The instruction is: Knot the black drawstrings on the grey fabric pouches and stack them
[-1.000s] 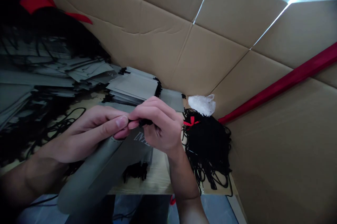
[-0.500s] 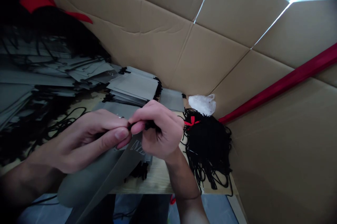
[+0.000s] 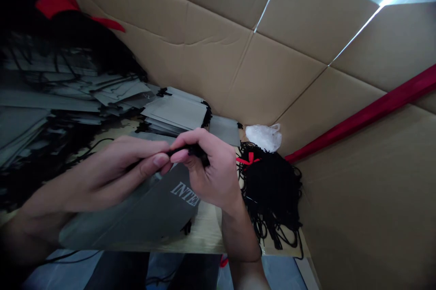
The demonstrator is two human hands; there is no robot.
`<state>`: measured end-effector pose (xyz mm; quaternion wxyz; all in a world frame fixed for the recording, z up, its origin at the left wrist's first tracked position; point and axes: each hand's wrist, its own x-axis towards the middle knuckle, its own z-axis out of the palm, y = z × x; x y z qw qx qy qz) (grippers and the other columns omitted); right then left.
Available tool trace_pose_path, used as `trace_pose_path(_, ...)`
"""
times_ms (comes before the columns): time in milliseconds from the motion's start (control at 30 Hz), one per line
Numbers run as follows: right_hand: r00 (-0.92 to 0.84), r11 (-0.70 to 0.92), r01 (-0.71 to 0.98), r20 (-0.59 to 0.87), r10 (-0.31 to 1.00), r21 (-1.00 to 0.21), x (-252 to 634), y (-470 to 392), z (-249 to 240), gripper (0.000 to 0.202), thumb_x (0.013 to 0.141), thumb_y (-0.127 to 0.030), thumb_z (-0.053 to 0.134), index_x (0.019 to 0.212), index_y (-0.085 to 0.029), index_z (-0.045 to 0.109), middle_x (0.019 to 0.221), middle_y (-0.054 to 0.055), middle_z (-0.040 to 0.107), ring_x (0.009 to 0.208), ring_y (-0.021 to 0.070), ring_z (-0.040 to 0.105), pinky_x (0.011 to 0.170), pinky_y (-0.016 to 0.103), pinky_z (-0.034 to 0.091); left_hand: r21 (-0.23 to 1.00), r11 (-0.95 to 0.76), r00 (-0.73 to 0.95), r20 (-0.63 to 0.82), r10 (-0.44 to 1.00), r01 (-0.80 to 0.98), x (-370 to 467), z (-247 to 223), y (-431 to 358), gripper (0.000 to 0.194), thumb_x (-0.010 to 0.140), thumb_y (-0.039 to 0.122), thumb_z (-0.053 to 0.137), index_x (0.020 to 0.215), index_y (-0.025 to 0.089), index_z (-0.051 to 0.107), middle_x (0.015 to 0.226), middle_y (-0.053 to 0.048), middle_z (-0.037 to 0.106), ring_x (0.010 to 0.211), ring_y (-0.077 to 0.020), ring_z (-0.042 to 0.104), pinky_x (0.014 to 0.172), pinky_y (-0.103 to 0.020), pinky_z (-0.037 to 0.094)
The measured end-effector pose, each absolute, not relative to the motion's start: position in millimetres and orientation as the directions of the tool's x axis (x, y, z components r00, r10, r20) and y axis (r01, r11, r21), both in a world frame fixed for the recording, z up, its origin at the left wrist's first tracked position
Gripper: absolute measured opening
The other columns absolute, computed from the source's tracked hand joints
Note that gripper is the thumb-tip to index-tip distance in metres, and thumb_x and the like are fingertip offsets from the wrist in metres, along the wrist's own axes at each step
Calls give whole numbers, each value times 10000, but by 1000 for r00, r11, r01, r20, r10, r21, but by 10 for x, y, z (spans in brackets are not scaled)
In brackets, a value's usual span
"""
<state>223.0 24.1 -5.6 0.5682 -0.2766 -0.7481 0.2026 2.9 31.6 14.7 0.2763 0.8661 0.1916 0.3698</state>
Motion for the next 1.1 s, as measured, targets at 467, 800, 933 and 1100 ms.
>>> trace_pose_path(467,-270,764,479,756,597,-432,2619,190,150,261,1150,-174,596,1093,-285,825,989,27,736,831,163,696,696,295,572,522,-793,594,544,593,314,42,35,538,297,1191,253,460,913,208,555,660,80,451,561,-105,415,575,-271,315)
trace_pose_path(800,-436,757,416,620,652,-504,2596,381,-23,231,1112,-264,705,1097,-292,476,862,-69,684,662,109,724,608,206,558,185,-775,561,592,578,604,82,-235,579,293,994,56,451,1119,252,629,892,6,758,659,-176,579,613,-326,272)
trace_pose_path(933,-417,734,415,605,678,-537,2587,423,-73,253,1103,-249,712,1092,-290,462,933,-53,677,738,111,760,637,200,558,144,-766,567,589,576,627,84,-223,557,346,972,34,443,1149,257,640,916,18,759,658,-175,556,622,-340,241)
trace_pose_path(1100,-415,677,478,535,736,-560,2592,429,-98,277,1120,-402,716,1083,-288,467,891,-62,688,677,119,711,626,247,517,132,-749,576,558,597,649,78,-180,536,327,976,41,460,1137,250,653,916,13,751,670,-186,560,621,-333,259)
